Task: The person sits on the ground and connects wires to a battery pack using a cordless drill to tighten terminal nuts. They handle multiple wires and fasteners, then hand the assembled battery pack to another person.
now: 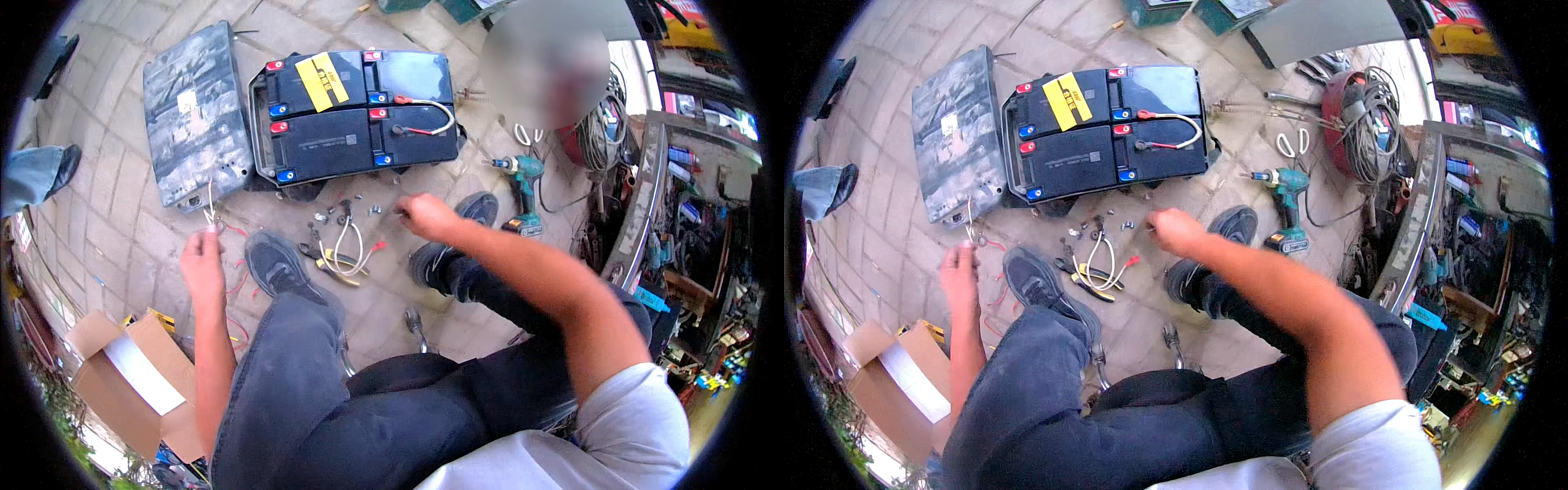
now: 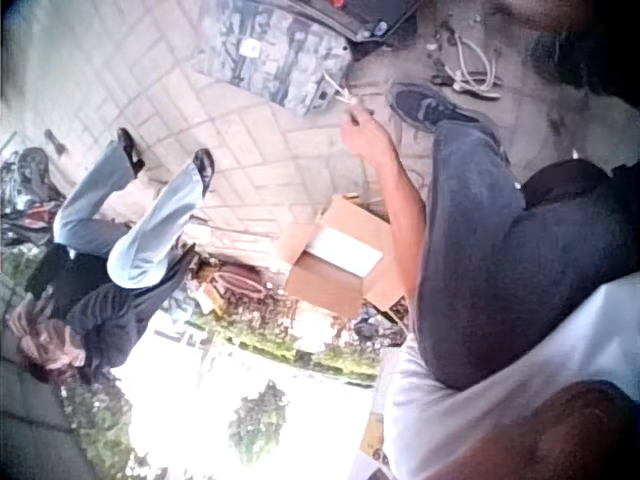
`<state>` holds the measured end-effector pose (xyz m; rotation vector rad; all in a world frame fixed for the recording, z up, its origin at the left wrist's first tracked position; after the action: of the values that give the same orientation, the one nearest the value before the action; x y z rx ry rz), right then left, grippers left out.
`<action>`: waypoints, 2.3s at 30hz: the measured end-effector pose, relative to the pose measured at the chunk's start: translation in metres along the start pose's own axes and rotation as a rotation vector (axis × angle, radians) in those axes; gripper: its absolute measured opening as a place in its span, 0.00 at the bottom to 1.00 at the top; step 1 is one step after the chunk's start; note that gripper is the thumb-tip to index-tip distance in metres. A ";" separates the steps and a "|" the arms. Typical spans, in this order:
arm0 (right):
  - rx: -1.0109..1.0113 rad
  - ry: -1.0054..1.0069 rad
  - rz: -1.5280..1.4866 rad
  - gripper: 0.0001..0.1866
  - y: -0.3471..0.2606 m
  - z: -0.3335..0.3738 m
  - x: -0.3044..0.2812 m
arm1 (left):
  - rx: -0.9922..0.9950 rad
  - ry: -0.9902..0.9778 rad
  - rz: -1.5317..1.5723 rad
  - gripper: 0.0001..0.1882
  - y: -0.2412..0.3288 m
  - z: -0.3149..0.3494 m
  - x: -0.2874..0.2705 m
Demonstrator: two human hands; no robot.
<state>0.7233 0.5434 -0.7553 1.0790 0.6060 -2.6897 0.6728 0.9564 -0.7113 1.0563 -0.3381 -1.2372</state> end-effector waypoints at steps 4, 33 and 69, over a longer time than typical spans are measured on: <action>0.028 0.289 -0.082 0.10 -0.034 -0.017 0.016 | 0.058 0.196 0.035 0.17 0.009 -0.010 -0.043; -0.076 0.037 -1.378 0.07 -0.208 -0.069 -0.048 | -0.078 -0.347 0.307 0.12 0.004 -0.053 0.025; -0.214 0.510 -0.651 0.12 -0.273 -0.151 -0.078 | 0.018 -0.211 0.166 0.10 0.020 -0.068 0.006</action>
<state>0.7877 0.8561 -0.7170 1.7601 1.5255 -2.7153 0.7358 0.9823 -0.7323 0.8956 -0.5888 -1.1990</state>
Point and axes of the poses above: each hand's wrist, its own z-axis away from the middle knuckle, its own x-axis out of the palm, y = z × x, the point moved 9 cm from there along -z, towards the middle knuckle, and after that the axes turned 8 degrees about z, right-handed, at the moved point
